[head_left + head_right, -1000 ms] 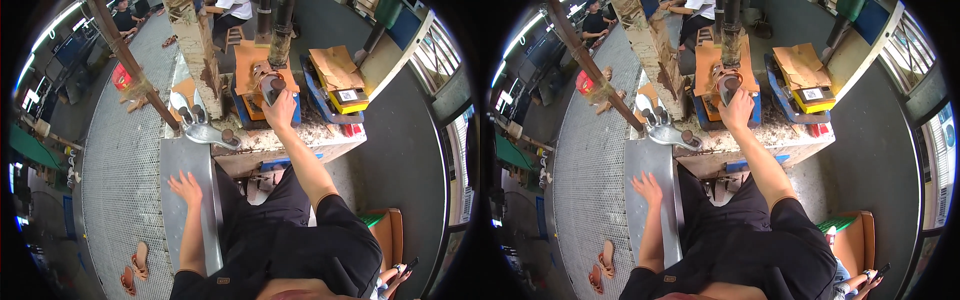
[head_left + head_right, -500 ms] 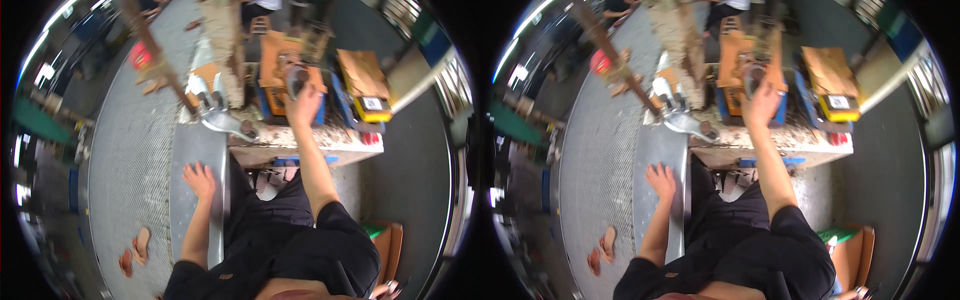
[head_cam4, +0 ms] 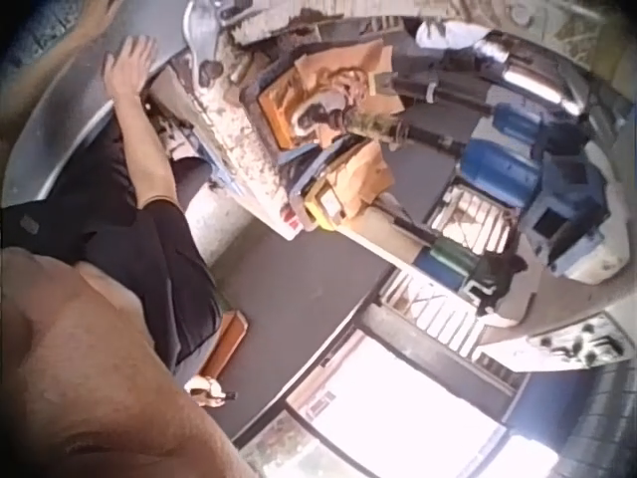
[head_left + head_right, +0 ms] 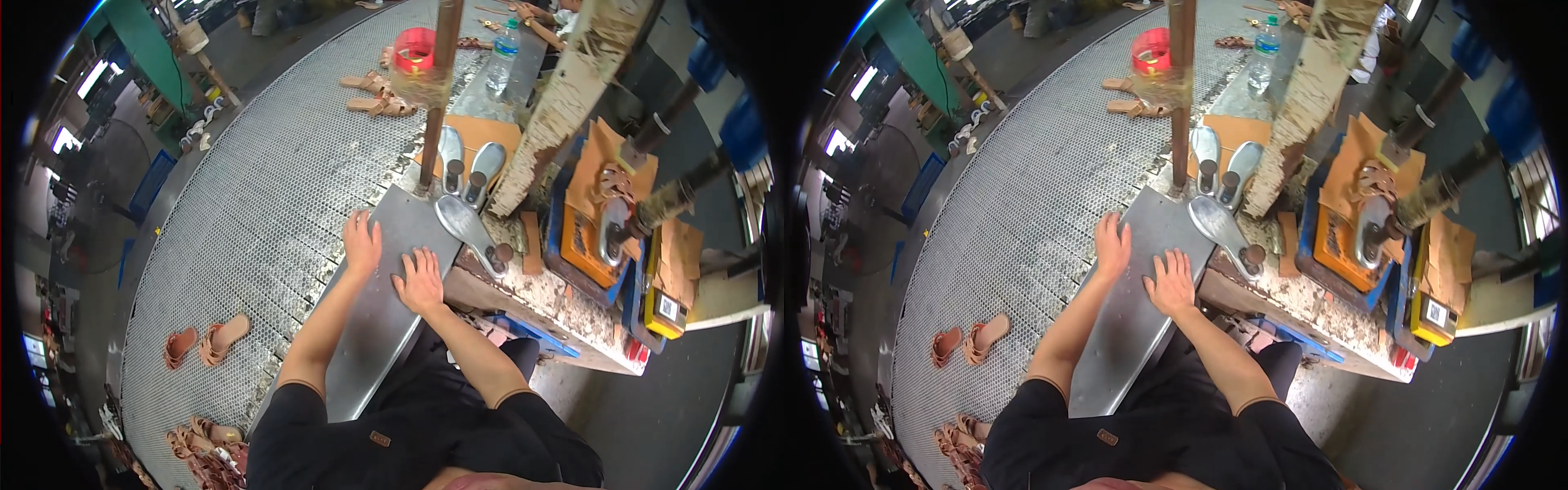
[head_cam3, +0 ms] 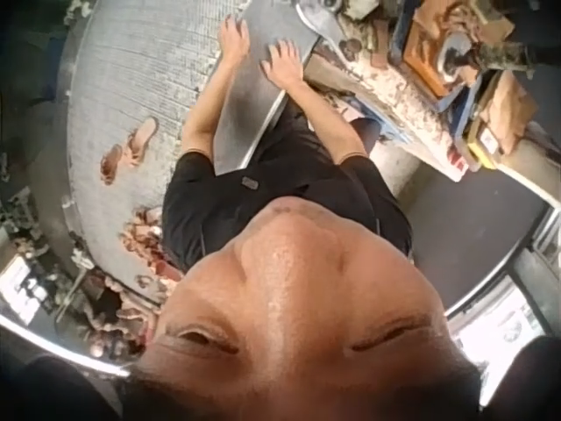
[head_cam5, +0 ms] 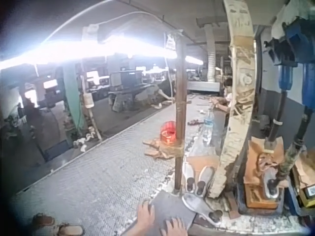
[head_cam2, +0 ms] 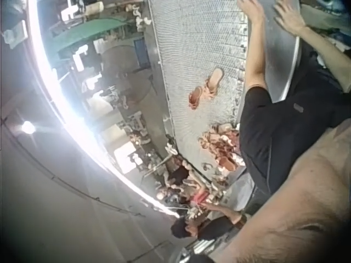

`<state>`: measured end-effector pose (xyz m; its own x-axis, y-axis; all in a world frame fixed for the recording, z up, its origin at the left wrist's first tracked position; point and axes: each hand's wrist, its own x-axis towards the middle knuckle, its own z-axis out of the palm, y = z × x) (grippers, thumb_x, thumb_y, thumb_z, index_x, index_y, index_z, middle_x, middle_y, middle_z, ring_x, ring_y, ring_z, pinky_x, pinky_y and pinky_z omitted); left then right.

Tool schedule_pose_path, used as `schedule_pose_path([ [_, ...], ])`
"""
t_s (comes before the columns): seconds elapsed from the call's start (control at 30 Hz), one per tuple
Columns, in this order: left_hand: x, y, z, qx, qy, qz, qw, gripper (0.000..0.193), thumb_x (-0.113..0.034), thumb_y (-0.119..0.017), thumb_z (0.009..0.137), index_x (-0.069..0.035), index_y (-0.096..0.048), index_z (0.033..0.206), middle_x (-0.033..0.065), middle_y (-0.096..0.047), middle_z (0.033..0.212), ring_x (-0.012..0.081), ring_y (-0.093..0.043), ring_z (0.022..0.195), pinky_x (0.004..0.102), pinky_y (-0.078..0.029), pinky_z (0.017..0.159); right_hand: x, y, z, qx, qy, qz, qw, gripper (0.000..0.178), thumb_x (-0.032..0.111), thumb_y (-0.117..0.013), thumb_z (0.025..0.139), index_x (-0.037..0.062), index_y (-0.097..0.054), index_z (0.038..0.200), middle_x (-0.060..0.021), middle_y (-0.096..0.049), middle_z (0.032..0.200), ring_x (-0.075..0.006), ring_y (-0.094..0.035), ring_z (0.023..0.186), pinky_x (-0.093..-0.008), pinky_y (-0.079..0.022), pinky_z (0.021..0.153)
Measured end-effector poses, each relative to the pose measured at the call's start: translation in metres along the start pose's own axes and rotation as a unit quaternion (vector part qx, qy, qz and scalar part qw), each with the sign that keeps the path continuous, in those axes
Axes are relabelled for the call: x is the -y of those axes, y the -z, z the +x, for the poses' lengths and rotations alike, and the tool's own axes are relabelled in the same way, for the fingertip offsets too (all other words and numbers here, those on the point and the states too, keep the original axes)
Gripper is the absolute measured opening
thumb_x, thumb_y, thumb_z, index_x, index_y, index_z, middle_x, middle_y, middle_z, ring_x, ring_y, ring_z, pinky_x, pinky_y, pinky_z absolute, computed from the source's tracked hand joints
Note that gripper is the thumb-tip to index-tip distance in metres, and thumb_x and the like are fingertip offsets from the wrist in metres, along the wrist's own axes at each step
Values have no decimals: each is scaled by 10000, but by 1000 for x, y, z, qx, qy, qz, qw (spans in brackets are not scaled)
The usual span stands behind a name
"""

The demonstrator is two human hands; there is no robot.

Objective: Assembling shoe components and straps using a manual press at a workstation.

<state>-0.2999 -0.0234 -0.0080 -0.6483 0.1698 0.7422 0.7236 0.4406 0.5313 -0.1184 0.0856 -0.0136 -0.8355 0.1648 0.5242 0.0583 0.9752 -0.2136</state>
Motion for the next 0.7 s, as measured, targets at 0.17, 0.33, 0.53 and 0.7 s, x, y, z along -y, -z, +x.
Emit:
schedule_pose_path([
  [0.17,68,-48,156,22,3,10,1000,567,-240,-690,999,64,-575,1463,305,-575,1503,476,-548,1381,539,-443,1173,1,-13,29,6,-5,-28,1000,637,424,-707,1000,29,-589,1485,-255,-458,1583,-477,-340,1558,-594,-238,1326],
  [0.33,118,-132,283,69,72,26,995,645,-217,-675,991,70,-498,1541,310,-554,1538,474,-532,1421,523,-431,1208,-4,-23,47,17,-13,-16,1000,632,423,-730,981,31,-613,1462,-253,-477,1569,-475,-363,1544,-594,-258,1318],
  [0.53,128,-220,398,76,81,-32,993,711,-152,-640,985,74,-392,1612,309,-462,1636,469,-442,1518,504,-363,1282,-16,-26,70,22,-15,-24,999,609,426,-737,970,33,-648,1426,-264,-502,1543,-501,-413,1506,-627,-298,1282],
  [0.7,138,-252,444,125,114,12,985,855,-77,-625,913,50,-276,1684,291,-323,1733,527,-254,1613,501,-268,1344,-17,-34,81,25,-11,-31,999,611,440,-737,956,42,-659,1414,-266,-525,1519,-514,-440,1480,-641,-329,1257],
])
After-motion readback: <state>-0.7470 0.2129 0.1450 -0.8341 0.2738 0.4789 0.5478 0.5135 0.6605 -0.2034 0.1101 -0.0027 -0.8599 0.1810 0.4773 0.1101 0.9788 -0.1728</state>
